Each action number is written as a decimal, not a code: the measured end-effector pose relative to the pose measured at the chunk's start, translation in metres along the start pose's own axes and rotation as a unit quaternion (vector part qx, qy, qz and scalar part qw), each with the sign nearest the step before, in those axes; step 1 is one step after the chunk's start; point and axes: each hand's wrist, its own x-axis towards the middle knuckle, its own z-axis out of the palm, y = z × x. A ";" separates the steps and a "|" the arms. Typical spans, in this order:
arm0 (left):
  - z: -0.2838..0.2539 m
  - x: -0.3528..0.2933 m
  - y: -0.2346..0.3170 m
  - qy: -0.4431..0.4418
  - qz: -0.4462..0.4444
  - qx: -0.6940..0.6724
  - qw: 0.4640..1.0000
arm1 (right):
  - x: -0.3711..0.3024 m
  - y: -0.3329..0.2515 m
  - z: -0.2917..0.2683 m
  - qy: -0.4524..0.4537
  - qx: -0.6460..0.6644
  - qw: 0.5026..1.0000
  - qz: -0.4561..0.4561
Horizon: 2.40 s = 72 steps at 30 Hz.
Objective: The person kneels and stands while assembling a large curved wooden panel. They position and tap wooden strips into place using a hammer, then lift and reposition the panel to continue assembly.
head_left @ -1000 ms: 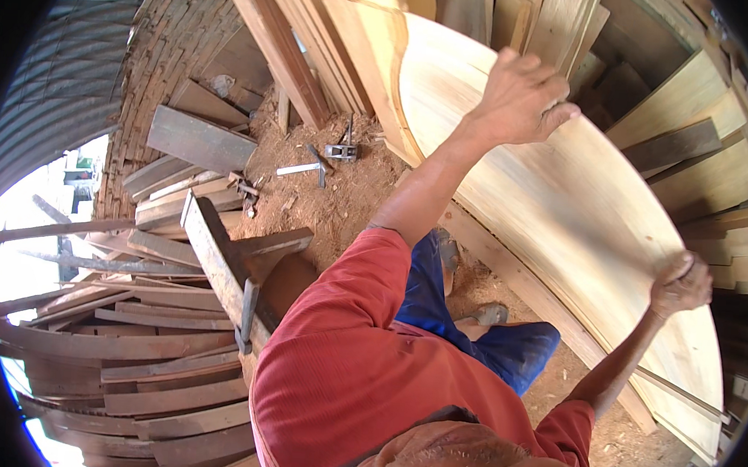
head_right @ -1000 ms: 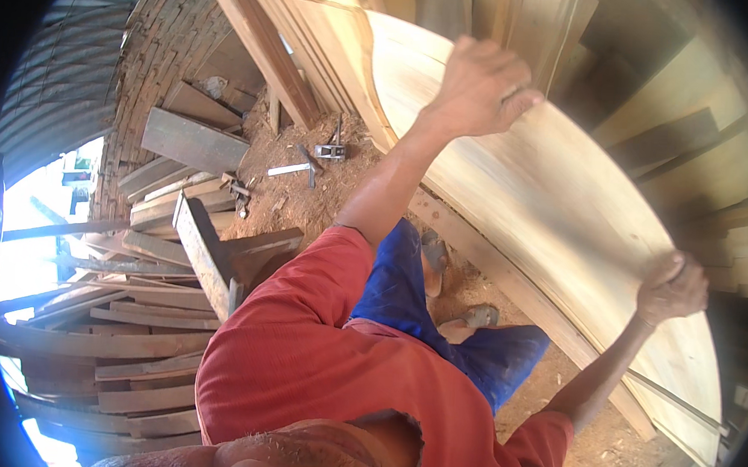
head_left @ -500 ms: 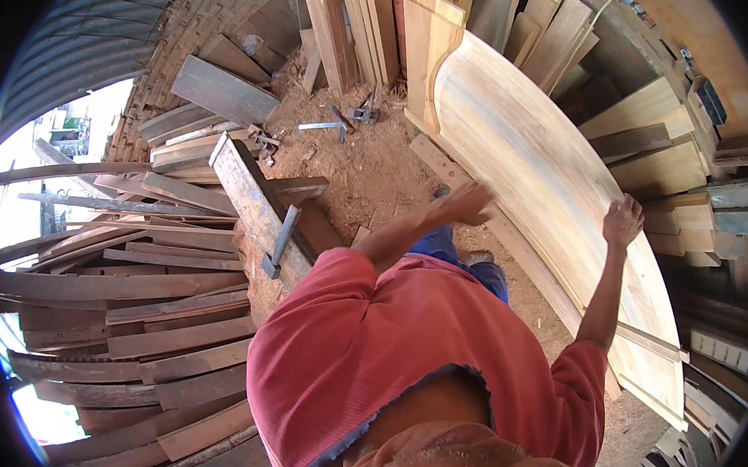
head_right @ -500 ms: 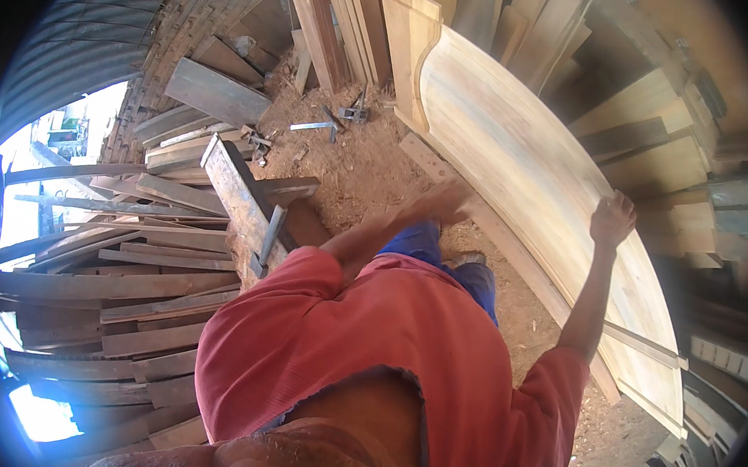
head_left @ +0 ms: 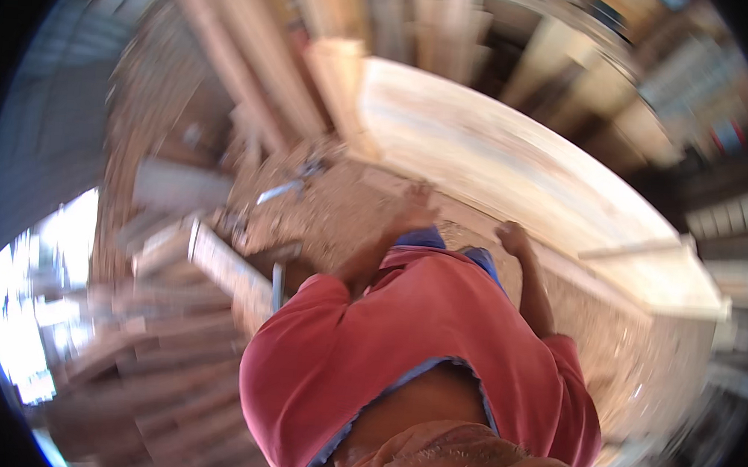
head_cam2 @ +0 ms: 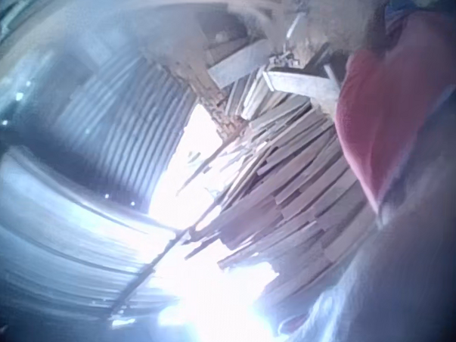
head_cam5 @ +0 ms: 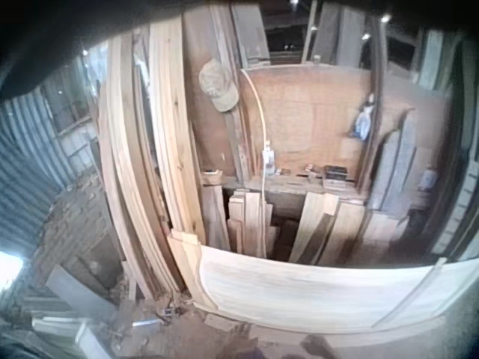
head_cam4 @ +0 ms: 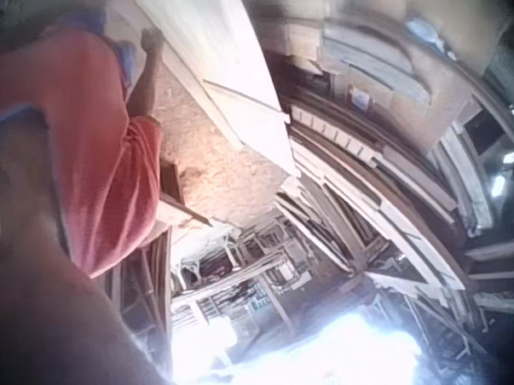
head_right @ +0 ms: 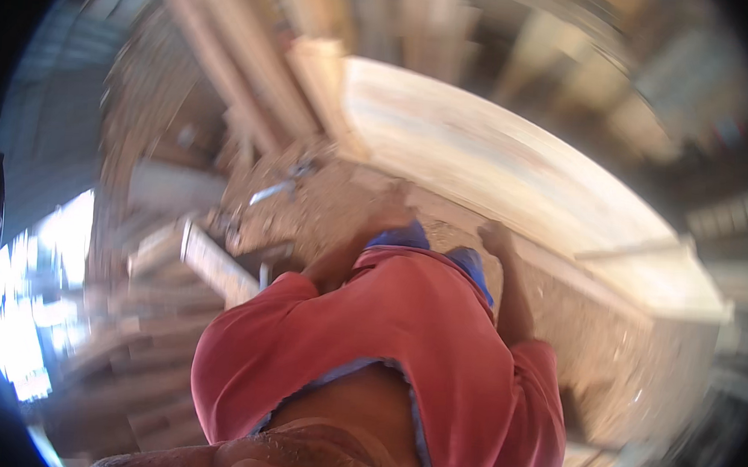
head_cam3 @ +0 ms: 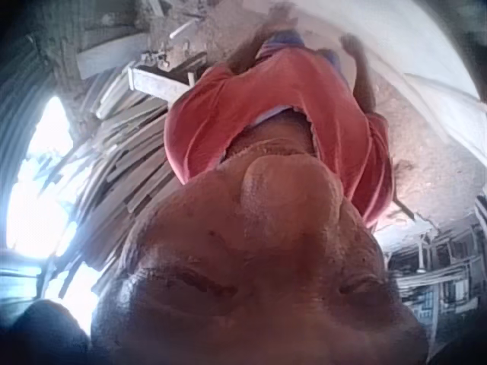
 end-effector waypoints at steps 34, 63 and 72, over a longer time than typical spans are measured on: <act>-0.133 0.318 0.078 -0.087 0.272 0.256 0.923 | -0.206 -0.509 0.427 0.200 0.452 -0.058 0.867; -0.122 0.329 0.065 -0.046 0.288 0.242 0.925 | -0.111 -0.502 0.468 0.285 0.599 0.087 0.743; -0.108 0.261 0.009 0.101 0.402 0.229 0.881 | -0.164 -0.328 0.380 0.340 0.508 0.342 0.713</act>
